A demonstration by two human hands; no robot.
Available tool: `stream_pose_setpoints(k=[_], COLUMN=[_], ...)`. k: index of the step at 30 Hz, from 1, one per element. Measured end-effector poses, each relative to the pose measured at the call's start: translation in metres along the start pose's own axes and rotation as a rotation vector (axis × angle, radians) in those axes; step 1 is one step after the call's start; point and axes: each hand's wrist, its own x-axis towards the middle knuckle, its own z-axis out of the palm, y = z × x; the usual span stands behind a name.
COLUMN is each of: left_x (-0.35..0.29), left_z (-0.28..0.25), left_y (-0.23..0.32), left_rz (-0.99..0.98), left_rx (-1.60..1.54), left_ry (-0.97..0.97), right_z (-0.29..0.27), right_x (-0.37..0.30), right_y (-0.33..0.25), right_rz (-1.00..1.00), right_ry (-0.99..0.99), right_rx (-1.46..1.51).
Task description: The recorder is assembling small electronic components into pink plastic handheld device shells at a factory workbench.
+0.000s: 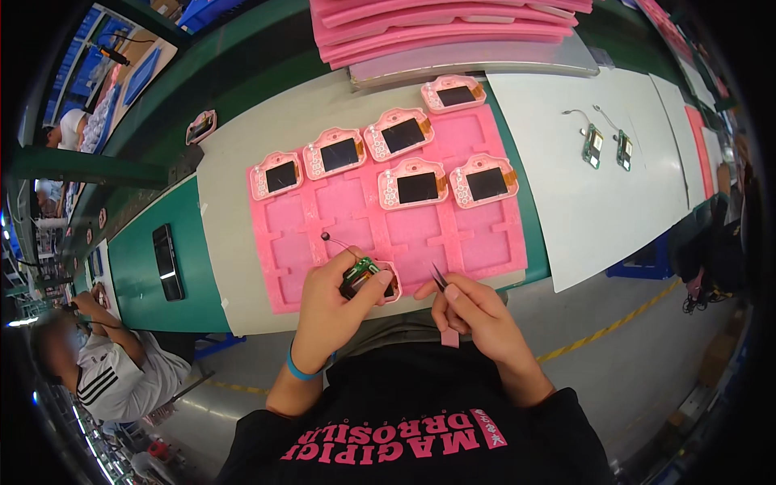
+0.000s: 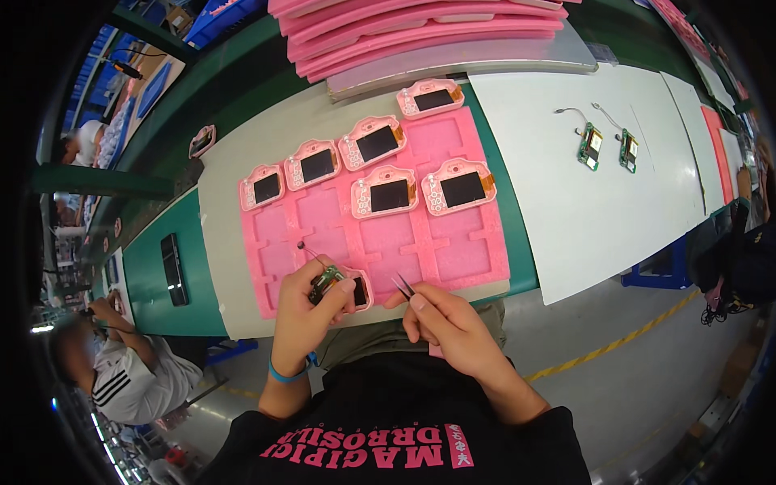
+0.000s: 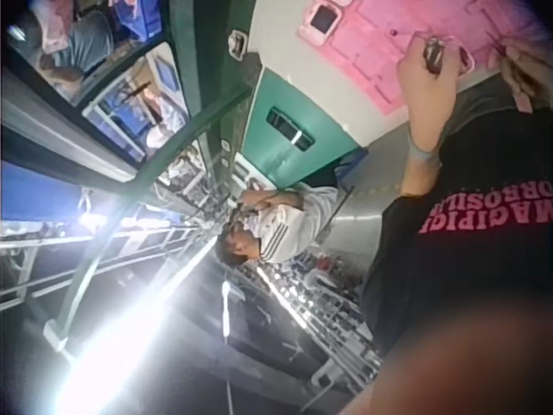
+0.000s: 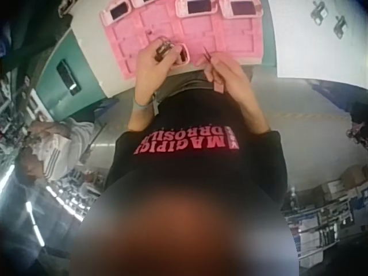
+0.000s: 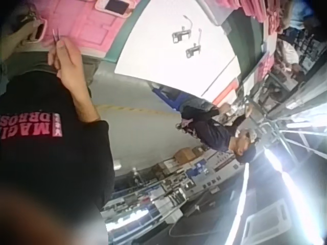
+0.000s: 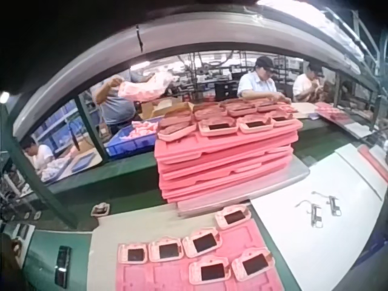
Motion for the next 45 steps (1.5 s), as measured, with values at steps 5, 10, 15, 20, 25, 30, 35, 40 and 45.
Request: stream_pose_setpoints(k=[5,10,15,20,25,30,35,40,45], left_x=[0.004,0.005,0.010,0.009,0.009,0.007,0.012,0.009,0.006], left_z=[0.000,-0.003,0.000,0.009,0.008,0.014,0.017,0.019,0.021], left_y=[-0.002,0.003,0.007,0.014,0.011,0.008,-0.005,-0.009,-0.014], left_rz=[0.058,0.058,0.086,0.169,0.154,0.214,0.150,0.153,0.203], left_rx=[0.068,-0.019,0.071,0.379,0.313,0.095,0.058,0.041,0.097], left_ry=[-0.024,-0.056,-0.038,0.009,0.038,0.094,0.071,0.088,0.096], right_z=[0.001,0.005,0.000,-0.002,0.004,0.010,0.016,0.026,0.034], right_x=[0.001,-0.002,-0.004,-0.006,-0.011,-0.012,-0.008,-0.006,-0.005], right_y=[0.006,0.008,0.012,0.008,-0.004,-0.012,-0.009,-0.011,-0.012], right_rz=[0.047,0.060,0.028,0.054,0.127,0.113,0.217,0.235,0.224], right_ry=[-0.069,-0.089,-0.080,-0.107,-0.168,-0.208,-0.183,-0.156,-0.094], right_rx=[0.051,0.121,0.151,0.164,0.183,0.173,0.192,0.189,0.102])
